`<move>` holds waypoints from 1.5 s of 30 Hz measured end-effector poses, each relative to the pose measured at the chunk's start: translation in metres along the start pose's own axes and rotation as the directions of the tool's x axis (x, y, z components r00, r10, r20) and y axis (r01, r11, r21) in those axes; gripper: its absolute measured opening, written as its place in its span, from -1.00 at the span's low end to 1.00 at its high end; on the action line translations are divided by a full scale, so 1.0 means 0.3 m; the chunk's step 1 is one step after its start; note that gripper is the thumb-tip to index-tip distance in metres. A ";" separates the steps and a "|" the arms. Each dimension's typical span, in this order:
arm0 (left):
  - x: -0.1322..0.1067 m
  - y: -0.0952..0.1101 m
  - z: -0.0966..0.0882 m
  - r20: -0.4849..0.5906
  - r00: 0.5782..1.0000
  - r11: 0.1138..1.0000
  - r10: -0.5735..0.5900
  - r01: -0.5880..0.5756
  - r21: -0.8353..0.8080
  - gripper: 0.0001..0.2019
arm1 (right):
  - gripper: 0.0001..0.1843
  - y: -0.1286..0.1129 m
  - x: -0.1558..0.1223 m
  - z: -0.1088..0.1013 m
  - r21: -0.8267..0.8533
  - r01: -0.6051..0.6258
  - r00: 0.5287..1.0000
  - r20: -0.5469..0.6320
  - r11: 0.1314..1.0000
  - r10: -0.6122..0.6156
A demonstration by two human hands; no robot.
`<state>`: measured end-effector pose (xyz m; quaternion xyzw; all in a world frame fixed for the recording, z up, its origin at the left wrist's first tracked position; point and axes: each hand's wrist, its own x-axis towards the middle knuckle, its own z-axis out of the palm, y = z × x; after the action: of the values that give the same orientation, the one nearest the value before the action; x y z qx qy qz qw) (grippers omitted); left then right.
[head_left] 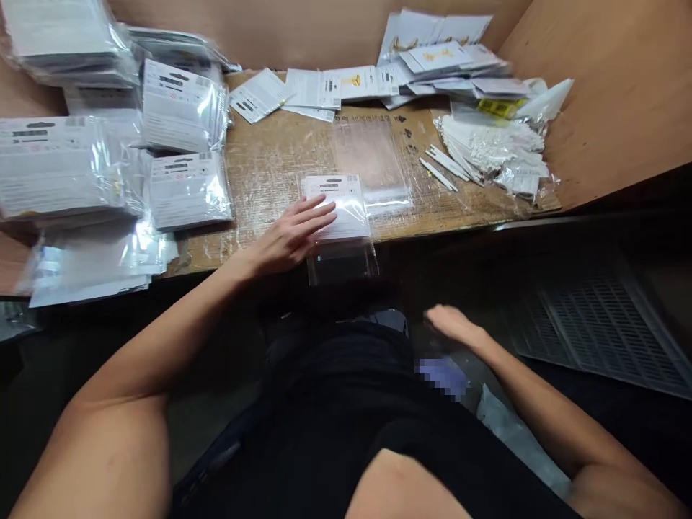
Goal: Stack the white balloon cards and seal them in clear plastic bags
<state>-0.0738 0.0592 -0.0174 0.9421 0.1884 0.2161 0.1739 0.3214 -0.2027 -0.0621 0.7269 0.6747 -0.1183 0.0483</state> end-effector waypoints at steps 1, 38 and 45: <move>-0.049 0.014 -0.003 -0.013 0.999 0.999 0.031 -0.031 0.028 -0.31 | -0.72 0.004 0.039 -0.022 -0.007 0.038 0.999 -0.035 0.999 -0.039; 0.034 0.122 0.043 -0.074 0.363 0.143 -0.929 0.169 -0.975 -0.45 | -0.40 -0.600 0.614 -0.301 0.959 0.244 0.965 -0.255 0.142 0.064; 0.024 0.085 -0.146 -0.241 0.523 0.393 -0.818 0.201 -0.898 -0.35 | -0.54 -0.598 0.614 -0.319 0.945 0.307 0.948 -0.314 0.114 0.045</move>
<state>-0.0813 0.0509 0.0326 0.4963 0.4271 0.5200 0.5485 0.1649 0.0130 0.0028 0.5211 0.4889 -0.4392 -0.5445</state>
